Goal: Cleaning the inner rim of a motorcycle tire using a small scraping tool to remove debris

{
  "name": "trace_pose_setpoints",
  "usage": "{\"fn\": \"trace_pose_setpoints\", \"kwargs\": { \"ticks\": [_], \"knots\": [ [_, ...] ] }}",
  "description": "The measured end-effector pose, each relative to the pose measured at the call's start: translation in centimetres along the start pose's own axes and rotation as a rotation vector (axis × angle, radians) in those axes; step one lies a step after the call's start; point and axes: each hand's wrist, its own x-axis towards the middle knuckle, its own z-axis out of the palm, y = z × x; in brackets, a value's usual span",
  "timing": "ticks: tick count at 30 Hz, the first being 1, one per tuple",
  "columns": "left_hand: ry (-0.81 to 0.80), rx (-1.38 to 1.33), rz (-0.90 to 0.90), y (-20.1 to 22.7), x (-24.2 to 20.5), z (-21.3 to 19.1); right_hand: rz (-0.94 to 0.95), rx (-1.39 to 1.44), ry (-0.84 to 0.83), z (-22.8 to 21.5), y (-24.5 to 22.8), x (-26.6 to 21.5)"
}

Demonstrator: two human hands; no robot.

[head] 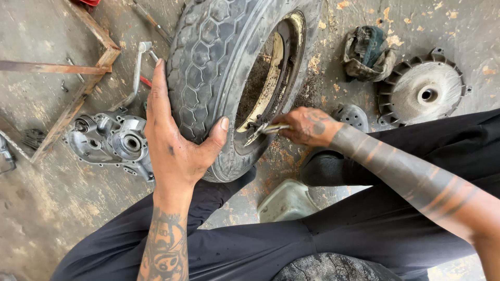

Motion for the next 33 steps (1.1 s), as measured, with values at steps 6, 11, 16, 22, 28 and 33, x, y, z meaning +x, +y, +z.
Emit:
{"fn": "trace_pose_setpoints", "kwargs": {
  "ticks": [6, 11, 16, 22, 28, 33],
  "knots": [
    [0.003, -0.021, 0.021, 0.0, 0.2, 0.0, 0.256, -0.015, -0.177, -3.1, -3.4, 1.0],
    [0.002, -0.019, 0.022, -0.1, 0.1, -0.1, 0.210, 0.133, -0.044, -3.3, -4.8, 0.1],
    [-0.007, -0.024, 0.007, -0.2, 0.1, -0.2, 0.240, 0.407, -0.118, -3.4, -7.0, 0.4],
    [-0.010, 0.019, -0.005, 0.0, 0.3, -0.1, 0.115, 0.393, -0.087, -2.2, -5.0, 0.5],
    [-0.013, 0.019, 0.004, 0.1, 0.4, 0.0, 0.217, 0.302, -0.104, -3.3, -4.9, 0.1],
    [-0.019, 0.009, 0.002, 0.3, 0.2, -0.2, 0.164, 0.250, -0.010, -3.4, -5.0, -0.6]
  ]
}}
